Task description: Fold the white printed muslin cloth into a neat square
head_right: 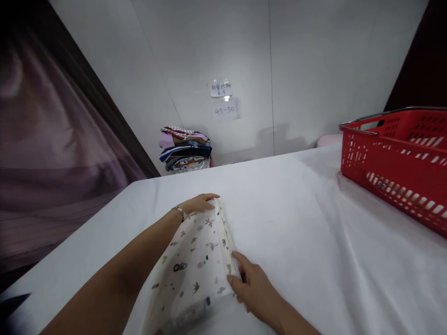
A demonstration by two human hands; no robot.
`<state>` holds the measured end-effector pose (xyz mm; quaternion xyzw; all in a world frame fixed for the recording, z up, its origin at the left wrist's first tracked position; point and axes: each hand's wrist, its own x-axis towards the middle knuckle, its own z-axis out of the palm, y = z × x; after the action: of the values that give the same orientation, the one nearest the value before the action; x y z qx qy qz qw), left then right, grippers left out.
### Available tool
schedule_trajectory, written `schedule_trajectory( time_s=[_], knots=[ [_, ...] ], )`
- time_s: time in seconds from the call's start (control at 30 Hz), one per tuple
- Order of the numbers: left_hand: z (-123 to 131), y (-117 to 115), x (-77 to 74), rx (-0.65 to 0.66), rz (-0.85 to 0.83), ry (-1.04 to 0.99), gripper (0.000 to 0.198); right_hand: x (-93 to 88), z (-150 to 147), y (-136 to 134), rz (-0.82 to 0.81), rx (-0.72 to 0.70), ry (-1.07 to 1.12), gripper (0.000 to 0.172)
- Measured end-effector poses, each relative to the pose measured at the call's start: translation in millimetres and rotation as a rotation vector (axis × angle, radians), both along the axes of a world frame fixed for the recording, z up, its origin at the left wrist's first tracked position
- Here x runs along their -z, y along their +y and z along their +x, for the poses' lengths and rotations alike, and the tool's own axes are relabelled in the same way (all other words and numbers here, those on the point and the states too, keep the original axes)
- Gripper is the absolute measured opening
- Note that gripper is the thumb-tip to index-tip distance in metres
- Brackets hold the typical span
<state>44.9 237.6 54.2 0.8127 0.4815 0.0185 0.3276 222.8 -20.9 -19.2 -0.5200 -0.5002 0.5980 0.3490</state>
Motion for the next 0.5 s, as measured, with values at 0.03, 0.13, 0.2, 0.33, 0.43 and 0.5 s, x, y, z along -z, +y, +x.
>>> schedule_trajectory(
  time_s=[0.03,0.13,0.2,0.33,0.43,0.5],
  knots=[
    [-0.1,0.4,-1.7,0.024,0.006,0.016,0.059,-0.4,0.2,-0.1,0.003,-0.001,0.004,0.058],
    [-0.4,2.7,-3.4,0.07,0.042,0.049,0.06,-1.6,0.1,-0.2,0.003,-0.006,0.011,0.059],
    [-0.2,4.6,-3.2,0.087,0.056,0.068,0.061,-2.1,-0.3,0.0,-0.004,-0.004,0.007,0.061],
    [2.8,6.1,-5.1,0.171,0.126,0.145,0.06,-1.8,-0.7,0.1,-0.02,0.004,-0.013,0.062],
    [6.6,3.9,-8.5,0.296,0.215,0.193,0.054,-0.4,-0.3,-0.4,-0.025,0.001,-0.005,0.061],
    [8.5,2.1,-10.1,0.378,0.247,0.197,0.051,1.1,0.0,-0.6,-0.017,0.002,0.002,0.061]
  ],
)
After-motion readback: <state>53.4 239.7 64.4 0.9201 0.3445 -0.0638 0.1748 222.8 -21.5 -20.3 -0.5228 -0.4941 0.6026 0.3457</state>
